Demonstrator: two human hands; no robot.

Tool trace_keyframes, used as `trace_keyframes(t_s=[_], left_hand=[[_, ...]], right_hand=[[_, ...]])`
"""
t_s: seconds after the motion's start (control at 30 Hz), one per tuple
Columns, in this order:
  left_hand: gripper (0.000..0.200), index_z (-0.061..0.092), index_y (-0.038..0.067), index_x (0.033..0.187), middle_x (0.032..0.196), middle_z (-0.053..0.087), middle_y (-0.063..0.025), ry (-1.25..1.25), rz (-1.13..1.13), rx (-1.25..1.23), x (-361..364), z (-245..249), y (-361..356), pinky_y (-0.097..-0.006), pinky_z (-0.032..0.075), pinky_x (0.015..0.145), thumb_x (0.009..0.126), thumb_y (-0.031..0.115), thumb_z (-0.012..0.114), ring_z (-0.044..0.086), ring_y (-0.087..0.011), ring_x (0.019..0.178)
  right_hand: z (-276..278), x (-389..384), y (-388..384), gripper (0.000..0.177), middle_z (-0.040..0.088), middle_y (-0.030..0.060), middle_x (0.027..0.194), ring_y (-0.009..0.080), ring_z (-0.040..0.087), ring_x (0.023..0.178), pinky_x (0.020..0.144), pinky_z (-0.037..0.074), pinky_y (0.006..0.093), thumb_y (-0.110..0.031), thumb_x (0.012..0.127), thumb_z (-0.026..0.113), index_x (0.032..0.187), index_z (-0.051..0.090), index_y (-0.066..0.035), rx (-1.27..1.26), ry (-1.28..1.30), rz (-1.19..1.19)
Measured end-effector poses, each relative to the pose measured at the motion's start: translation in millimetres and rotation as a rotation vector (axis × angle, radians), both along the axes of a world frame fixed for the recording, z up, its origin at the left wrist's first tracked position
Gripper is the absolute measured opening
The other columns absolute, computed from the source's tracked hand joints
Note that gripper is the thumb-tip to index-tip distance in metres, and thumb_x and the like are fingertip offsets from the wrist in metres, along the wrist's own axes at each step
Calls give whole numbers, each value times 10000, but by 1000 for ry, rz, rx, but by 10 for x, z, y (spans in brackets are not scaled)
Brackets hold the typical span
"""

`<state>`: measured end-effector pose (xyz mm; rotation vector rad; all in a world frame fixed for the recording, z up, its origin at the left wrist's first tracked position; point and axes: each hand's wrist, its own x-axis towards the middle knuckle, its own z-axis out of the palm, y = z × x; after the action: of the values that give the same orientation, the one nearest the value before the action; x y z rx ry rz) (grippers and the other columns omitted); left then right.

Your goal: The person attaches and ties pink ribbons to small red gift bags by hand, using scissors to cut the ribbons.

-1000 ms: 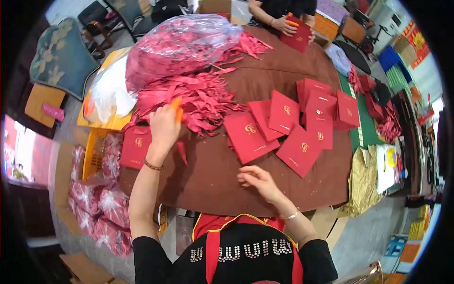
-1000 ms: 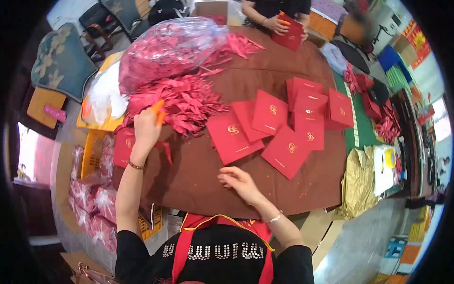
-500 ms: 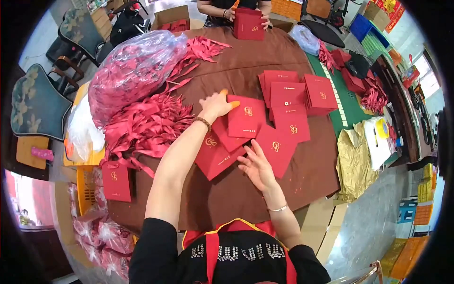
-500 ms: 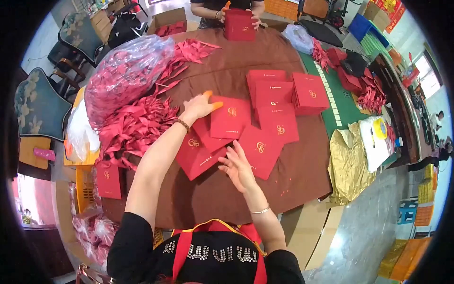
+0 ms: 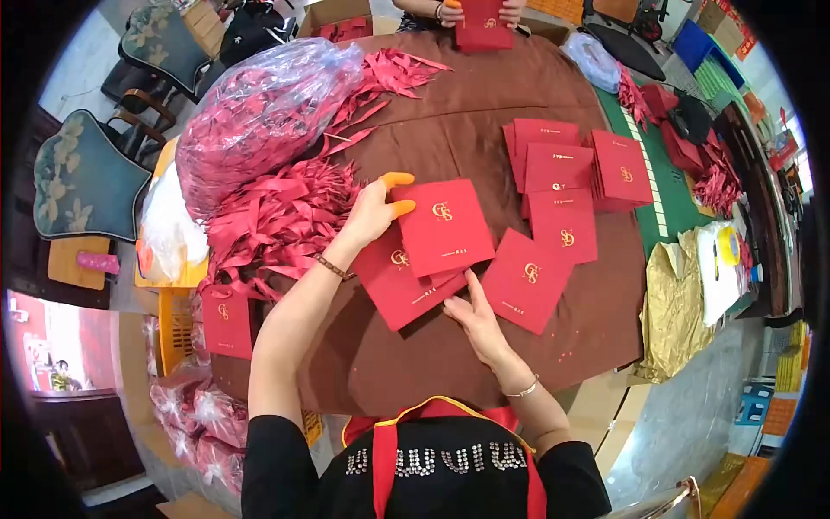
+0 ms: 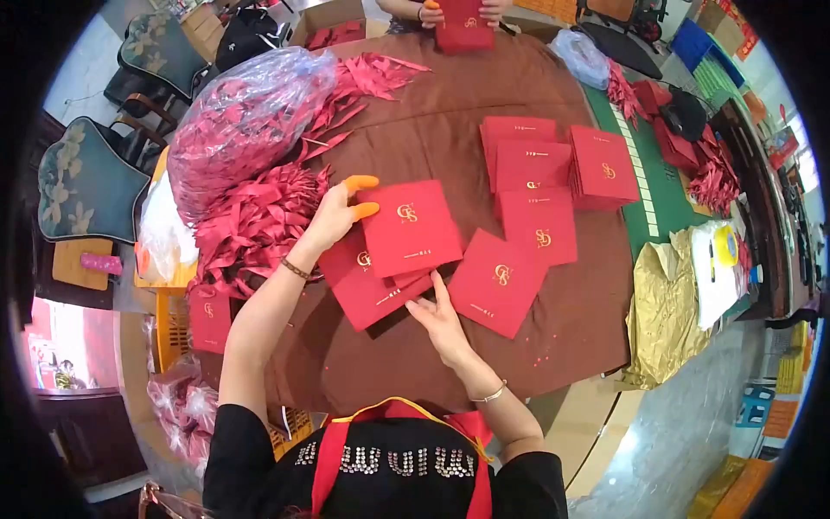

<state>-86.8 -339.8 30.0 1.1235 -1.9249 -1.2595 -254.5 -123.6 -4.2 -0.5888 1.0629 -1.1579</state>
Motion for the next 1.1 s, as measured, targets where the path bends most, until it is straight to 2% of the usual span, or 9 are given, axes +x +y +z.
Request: trace_keyframes(t_s=[0.17, 0.23, 0.37, 0.53, 0.63, 0.7, 0.83, 0.97, 1.1], left_hand=[[407, 546, -20, 1194, 1075, 614, -85, 327, -3, 262, 31, 502, 284, -251, 461, 828, 791, -25, 604, 577, -137, 943], [400, 545, -22, 1195, 1070, 615, -81, 353, 22, 261, 261, 490, 393, -249, 462, 825, 797, -22, 588, 579, -135, 931], [385, 533, -25, 1203, 1068, 609, -71, 215, 81, 233, 585, 225, 602, -249, 450, 850, 818, -41, 549, 573, -138, 945], [438, 487, -3, 1264, 1201, 547, -83, 254, 291, 93, 564, -84, 666, -265, 400, 931, 833, -32, 563, 522, -148, 1059], [453, 477, -7, 1275, 1223, 531, -93, 300, 361, 98, 501, -71, 713, -273, 395, 942, 831, -45, 559, 519, -160, 1068], [446, 480, -14, 1270, 1206, 541, -97, 219, 326, -15, 543, -217, 675, -277, 397, 942, 830, -59, 543, 522, -164, 1065], [383, 518, -25, 1220, 1174, 570, -93, 114, 378, -214, 533, -246, 728, -273, 403, 929, 838, -48, 533, 537, -166, 1044], [343, 549, -2, 1183, 1146, 563, -107, -16, 426, -404, 499, -223, 824, -301, 375, 974, 841, -18, 535, 511, -212, 1103], [352, 530, 3, 1213, 1248, 510, -154, 42, 447, -334, 463, -215, 936, -343, 326, 1028, 863, 39, 546, 457, -276, 1182]], right_hand=[[144, 188, 156, 839, 413, 105, 1300, 185, 509, 1105, 919, 417, 303, -92, 872, 571, 1462, -26, -76, 28, -88, -4], [295, 83, 369, 727, 421, 68, 1277, 158, 532, 1052, 852, 450, 294, -65, 866, 576, 1456, 152, -83, 16, 2, -1], [442, -464, 523, 334, 464, 39, 1174, 88, 482, 796, 709, 431, 222, -18, 810, 626, 1133, 554, -59, -301, 816, -311], [120, -943, 464, 391, 411, 93, 1282, 173, 460, 1123, 802, 438, 242, -53, 817, 639, 1192, 531, -72, -173, 966, -594], [135, -869, 468, 469, 385, 114, 1324, 246, 409, 1206, 922, 400, 328, -126, 788, 684, 1223, 516, -89, -191, 1242, -606], [236, -735, 491, 567, 358, 134, 1359, 308, 328, 1275, 1023, 299, 431, -220, 735, 731, 1245, 510, -109, -218, 1643, -355], [151, -682, 481, 618, 353, 134, 1389, 331, 274, 1309, 1036, 197, 561, -296, 702, 737, 1260, 512, -157, -374, 1797, 2], [87, -773, 427, 494, 385, 137, 1360, 357, 281, 1299, 1038, 189, 585, -165, 749, 684, 1222, 543, -144, -330, 1824, -80], [356, -401, 21, 515, 382, 163, 1377, 343, 321, 1299, 1051, 300, 388, -171, 838, 645, 1305, 457, -63, -500, 1095, -45]])
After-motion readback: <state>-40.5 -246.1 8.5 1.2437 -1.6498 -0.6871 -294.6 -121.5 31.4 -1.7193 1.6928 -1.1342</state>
